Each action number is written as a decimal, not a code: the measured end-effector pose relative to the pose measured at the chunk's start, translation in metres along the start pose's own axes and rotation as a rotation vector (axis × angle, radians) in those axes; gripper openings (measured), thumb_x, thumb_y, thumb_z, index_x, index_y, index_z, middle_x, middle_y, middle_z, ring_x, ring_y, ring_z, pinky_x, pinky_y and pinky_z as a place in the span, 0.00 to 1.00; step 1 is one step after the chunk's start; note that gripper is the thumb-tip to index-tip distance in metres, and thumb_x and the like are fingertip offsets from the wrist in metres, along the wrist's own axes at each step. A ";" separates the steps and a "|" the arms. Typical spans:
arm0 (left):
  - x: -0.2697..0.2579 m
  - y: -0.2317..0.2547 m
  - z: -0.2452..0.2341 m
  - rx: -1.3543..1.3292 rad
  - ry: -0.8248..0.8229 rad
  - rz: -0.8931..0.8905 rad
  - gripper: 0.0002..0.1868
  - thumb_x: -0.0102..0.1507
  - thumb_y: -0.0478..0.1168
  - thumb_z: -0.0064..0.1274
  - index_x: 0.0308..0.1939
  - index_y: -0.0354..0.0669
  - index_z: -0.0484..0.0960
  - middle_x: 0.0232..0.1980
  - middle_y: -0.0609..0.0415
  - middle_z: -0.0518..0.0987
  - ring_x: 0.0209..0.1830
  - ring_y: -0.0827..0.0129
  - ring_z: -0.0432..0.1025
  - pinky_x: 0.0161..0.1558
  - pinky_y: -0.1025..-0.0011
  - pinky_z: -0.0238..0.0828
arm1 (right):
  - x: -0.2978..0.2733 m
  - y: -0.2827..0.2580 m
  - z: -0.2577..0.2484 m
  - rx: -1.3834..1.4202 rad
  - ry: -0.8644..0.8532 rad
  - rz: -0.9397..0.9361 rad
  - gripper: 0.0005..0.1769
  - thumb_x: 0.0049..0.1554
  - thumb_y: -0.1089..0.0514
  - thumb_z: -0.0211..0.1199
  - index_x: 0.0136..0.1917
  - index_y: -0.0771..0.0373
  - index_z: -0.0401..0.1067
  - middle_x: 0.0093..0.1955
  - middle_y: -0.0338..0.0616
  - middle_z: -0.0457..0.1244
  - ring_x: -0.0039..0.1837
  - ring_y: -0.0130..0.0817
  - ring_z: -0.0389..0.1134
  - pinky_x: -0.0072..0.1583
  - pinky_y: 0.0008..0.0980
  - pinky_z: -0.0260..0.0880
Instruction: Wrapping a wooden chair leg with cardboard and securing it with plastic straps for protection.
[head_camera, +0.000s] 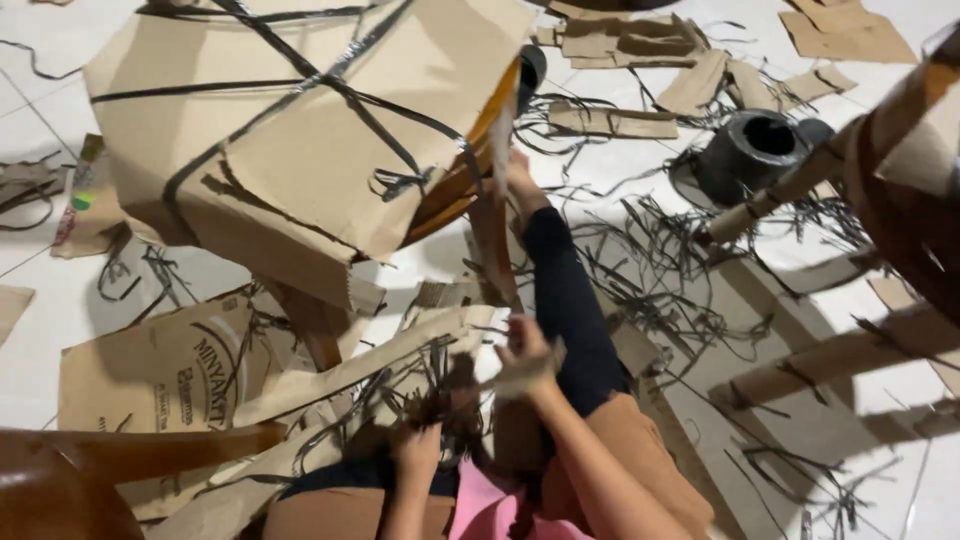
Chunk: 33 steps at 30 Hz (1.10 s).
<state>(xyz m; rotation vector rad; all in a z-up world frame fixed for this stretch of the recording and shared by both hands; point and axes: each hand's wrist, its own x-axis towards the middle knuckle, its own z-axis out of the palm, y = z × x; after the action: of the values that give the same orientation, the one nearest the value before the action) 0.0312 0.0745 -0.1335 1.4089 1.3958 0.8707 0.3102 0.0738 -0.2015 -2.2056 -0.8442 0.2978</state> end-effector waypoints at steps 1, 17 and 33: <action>0.003 -0.013 0.000 -0.004 0.003 0.000 0.22 0.53 0.48 0.70 0.20 0.29 0.85 0.25 0.53 0.85 0.33 0.76 0.75 0.35 0.64 0.73 | 0.006 -0.031 -0.029 -0.001 -0.004 -0.011 0.28 0.53 0.48 0.72 0.65 0.41 0.68 0.55 0.31 0.72 0.59 0.33 0.73 0.78 0.53 0.37; 0.071 -0.084 0.068 0.027 0.006 -0.032 0.20 0.54 0.48 0.69 0.26 0.29 0.85 0.29 0.48 0.85 0.37 0.68 0.77 0.40 0.62 0.74 | 0.176 -0.090 -0.026 0.412 -0.185 0.142 0.41 0.42 0.58 0.77 0.69 0.52 0.69 0.66 0.56 0.66 0.72 0.60 0.63 0.70 0.58 0.64; 0.042 -0.040 -0.108 0.027 -0.082 -0.018 0.20 0.55 0.48 0.68 0.33 0.30 0.86 0.33 0.43 0.85 0.40 0.60 0.79 0.44 0.60 0.75 | 0.104 -0.016 0.076 0.729 -0.192 -0.060 0.24 0.41 0.80 0.65 0.51 0.64 0.71 0.46 0.50 0.69 0.55 0.42 0.68 0.61 0.49 0.68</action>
<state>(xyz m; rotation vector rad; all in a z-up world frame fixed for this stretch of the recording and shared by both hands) -0.0797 0.1266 -0.1434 1.4344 1.3609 0.7759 0.3472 0.1925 -0.2378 -1.4847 -0.7460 0.6770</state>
